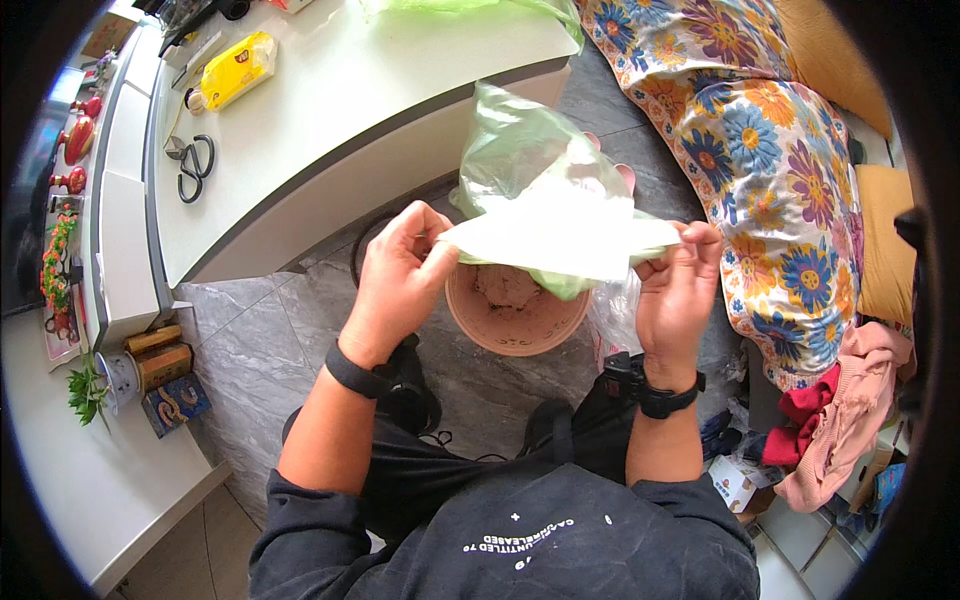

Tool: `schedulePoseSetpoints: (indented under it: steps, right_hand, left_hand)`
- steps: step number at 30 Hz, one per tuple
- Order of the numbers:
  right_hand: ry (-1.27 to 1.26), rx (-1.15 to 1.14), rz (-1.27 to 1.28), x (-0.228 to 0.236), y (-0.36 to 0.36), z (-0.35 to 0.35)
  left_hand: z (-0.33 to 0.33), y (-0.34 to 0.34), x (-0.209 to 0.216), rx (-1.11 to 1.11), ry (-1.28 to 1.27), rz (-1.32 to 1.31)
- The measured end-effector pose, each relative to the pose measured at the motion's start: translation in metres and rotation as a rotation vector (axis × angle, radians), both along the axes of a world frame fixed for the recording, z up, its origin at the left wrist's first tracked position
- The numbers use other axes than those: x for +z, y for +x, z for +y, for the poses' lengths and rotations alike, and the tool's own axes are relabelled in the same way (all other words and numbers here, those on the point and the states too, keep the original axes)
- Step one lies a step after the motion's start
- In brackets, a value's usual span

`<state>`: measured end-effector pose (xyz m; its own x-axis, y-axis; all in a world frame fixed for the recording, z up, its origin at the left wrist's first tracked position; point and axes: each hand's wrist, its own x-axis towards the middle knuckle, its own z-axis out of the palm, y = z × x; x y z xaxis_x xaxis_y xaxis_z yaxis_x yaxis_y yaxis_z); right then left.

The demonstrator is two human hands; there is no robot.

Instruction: The person removes a used plastic bag from a small trash bin, then lines the bin with a new green plastic bag. They also line a second orange bucket with another green bag and place a cardboard box on a nearby table.

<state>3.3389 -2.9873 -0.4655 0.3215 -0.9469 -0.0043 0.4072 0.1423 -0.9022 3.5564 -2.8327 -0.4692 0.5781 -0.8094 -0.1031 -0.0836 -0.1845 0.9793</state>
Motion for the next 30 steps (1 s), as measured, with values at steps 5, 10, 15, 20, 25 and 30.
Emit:
schedulePoseSetpoints:
  steps: [5,10,15,20,25,30]
  right_hand:
    - [0.256,0.015,-0.212,-0.01,-0.033,-0.024]
    - [0.318,0.303,-0.46,-0.019,-0.053,-0.04]
    - [-0.666,-0.198,0.716,-0.001,-0.051,-0.011]
    - [-1.302,-0.227,1.047,0.042,-0.068,0.018]
    - [-1.417,-0.066,0.699,0.06,-0.07,0.037]
    - [-0.933,0.717,0.975,-0.016,-0.026,0.06]
  left_hand:
    - [0.008,0.021,-0.002,0.072,0.025,-0.106]
    - [0.01,0.031,0.004,0.143,-0.126,0.285]
    - [0.001,-0.007,0.002,-0.046,-0.127,0.819]
    - [-0.001,-0.036,0.006,-0.193,-0.048,0.588]
    - [0.001,-0.039,-0.001,-0.218,0.138,0.296]
    - [0.008,-0.059,-0.015,-0.34,-0.039,0.736]
